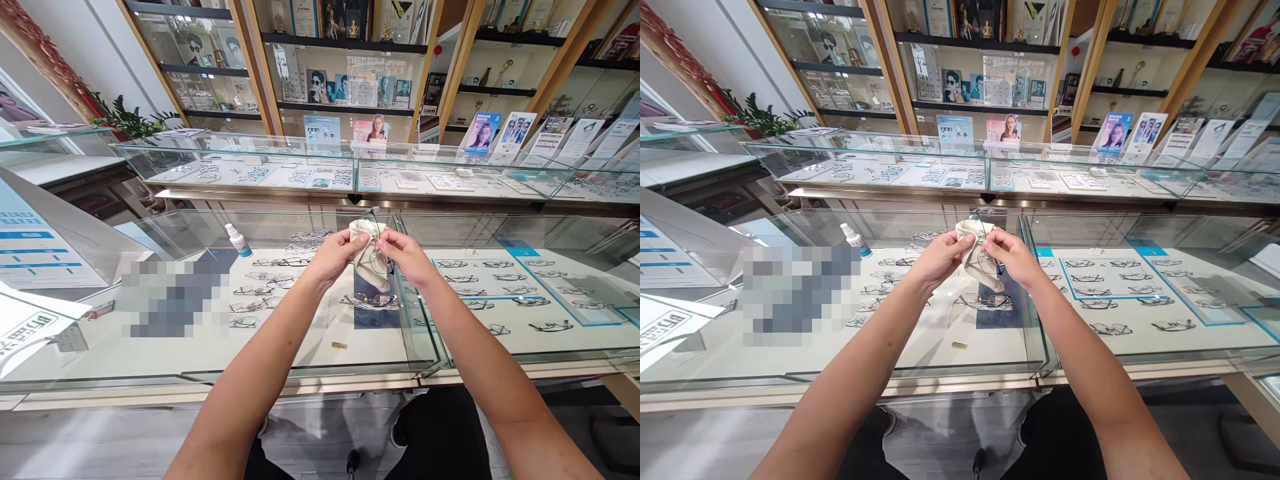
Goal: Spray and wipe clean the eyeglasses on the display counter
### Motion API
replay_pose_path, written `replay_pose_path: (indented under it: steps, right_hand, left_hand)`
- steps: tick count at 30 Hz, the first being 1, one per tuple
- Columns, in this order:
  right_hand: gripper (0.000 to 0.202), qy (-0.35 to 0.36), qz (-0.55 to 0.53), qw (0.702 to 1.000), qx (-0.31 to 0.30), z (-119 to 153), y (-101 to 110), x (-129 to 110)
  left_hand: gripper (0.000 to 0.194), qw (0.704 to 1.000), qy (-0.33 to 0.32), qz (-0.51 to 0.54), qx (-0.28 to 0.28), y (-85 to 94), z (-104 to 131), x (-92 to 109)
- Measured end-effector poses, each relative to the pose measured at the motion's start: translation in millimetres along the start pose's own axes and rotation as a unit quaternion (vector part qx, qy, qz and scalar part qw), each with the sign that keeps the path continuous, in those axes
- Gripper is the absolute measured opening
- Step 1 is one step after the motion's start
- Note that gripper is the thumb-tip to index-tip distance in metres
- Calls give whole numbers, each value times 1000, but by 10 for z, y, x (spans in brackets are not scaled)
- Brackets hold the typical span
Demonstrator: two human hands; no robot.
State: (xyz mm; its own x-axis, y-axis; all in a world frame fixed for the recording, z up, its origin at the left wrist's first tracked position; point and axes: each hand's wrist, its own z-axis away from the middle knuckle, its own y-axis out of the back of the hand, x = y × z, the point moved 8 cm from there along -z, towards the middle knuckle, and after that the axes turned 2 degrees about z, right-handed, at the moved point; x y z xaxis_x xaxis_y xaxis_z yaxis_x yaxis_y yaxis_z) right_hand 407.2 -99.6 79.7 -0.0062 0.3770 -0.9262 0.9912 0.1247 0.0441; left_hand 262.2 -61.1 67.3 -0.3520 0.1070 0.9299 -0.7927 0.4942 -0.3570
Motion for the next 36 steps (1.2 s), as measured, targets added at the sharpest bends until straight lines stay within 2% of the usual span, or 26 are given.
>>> replay_pose_path:
  steps: [4,10,15,20,28,36]
  right_hand:
    - [48,2,0,1000,0,0,4,12]
    - [47,-4,1,1000,1,-9,18,18]
    - [46,-19,7,1000,4,-4,30,40]
    - [46,-20,13,1000,10,-4,22,19]
    - [50,-24,-5,1000,-20,4,-40,16]
    - [51,-53,-39,998,2,1,-9,74]
  left_hand:
    - [60,999,-22,-43,21,36,-12,-5]
    - [52,995,-91,-21,18,14,-36,44]
    - [55,994,-103,16,-12,-27,-61,41]
    - [60,994,-105,1,-37,-76,-45,70]
    - [51,990,-111,-82,12,-28,30,122]
    - [52,990,-138,-32,-18,-129,26,110]
